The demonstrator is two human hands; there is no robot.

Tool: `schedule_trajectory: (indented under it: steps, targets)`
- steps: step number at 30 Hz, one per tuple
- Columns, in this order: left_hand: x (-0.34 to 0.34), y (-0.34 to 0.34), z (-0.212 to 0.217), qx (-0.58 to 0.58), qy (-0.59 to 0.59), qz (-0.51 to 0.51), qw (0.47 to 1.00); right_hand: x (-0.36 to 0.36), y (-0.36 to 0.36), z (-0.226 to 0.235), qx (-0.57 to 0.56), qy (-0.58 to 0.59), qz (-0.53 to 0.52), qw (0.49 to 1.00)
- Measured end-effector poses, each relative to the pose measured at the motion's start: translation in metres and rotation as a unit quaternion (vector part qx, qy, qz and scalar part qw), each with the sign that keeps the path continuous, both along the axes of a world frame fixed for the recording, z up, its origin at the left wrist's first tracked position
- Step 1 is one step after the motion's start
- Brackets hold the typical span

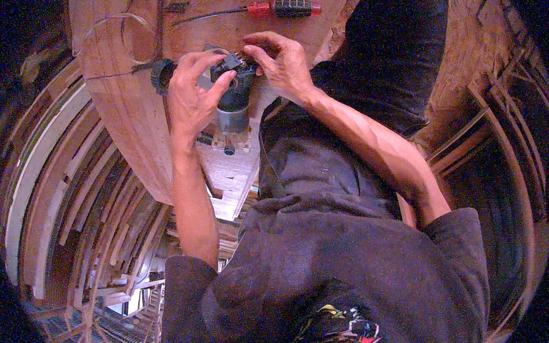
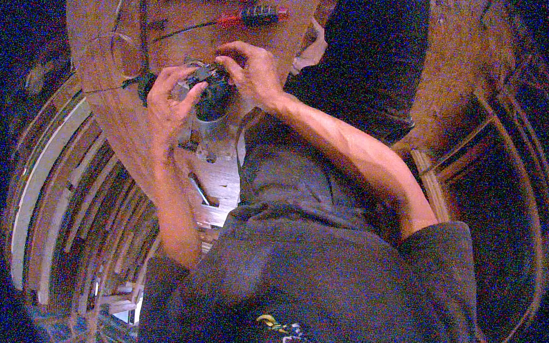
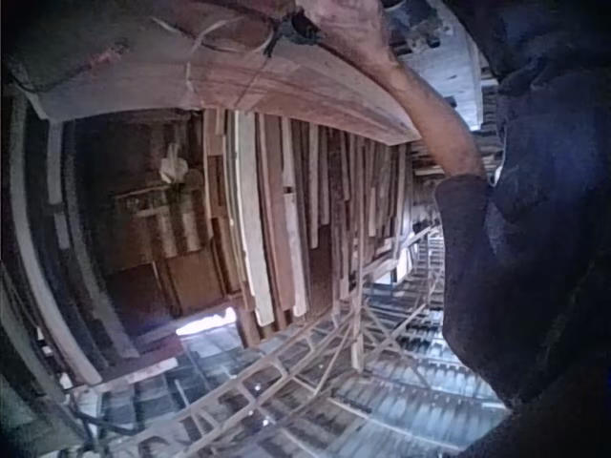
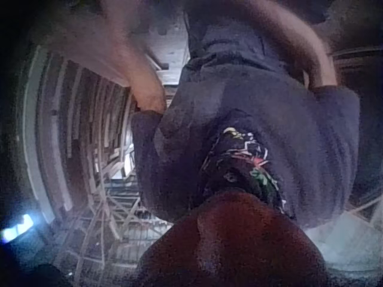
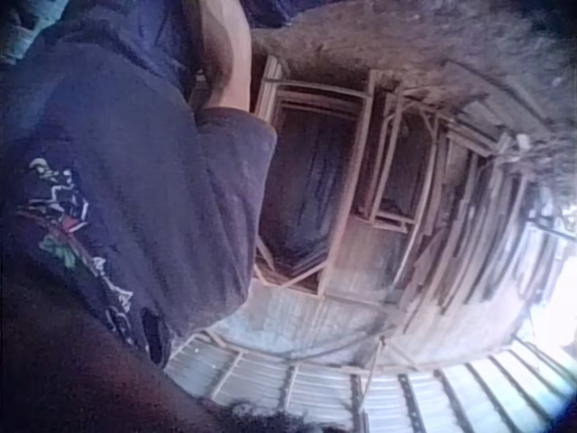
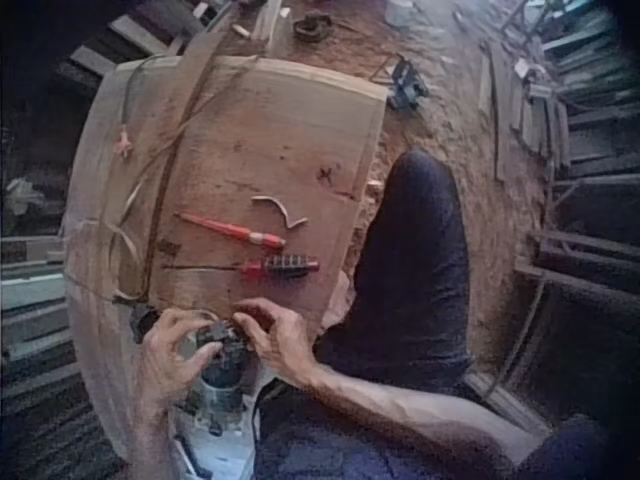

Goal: The person holds a small black electrical component and manipulates its parts with both hands. They then use a red-handled screwdriver to tighten a screw on the component.

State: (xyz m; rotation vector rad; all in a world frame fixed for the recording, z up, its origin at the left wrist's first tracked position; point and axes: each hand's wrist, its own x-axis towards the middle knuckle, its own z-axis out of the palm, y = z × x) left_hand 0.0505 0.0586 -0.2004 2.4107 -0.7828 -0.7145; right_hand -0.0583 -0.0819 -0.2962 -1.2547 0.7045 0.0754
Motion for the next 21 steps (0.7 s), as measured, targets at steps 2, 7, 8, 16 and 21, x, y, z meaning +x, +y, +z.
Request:
schedule_trajectory:
  steps: [2,7,8,16,21]
  targets:
    - [-0.007,0.000,0.001,-0.003,-0.004,0.030,1.000,0.001,-0.002,0.002,0.033,0.024,-0.013,0.999]
    - [-0.019,0.004,-0.009,-0.016,0.016,0.114,0.993,0.002,-0.004,0.002,-0.010,0.007,0.024,1.000]
    - [-0.020,0.003,-0.009,-0.013,0.012,0.116,0.993,0.002,-0.005,0.005,-0.026,0.005,0.034,0.999]
    - [-0.016,-0.001,-0.009,0.003,0.020,0.116,0.993,-0.002,-0.001,-0.003,-0.122,-0.097,0.013,0.988]
    - [-0.008,-0.003,-0.006,0.022,0.024,0.129,0.991,0.009,-0.016,0.012,-0.132,-0.065,0.060,0.987]
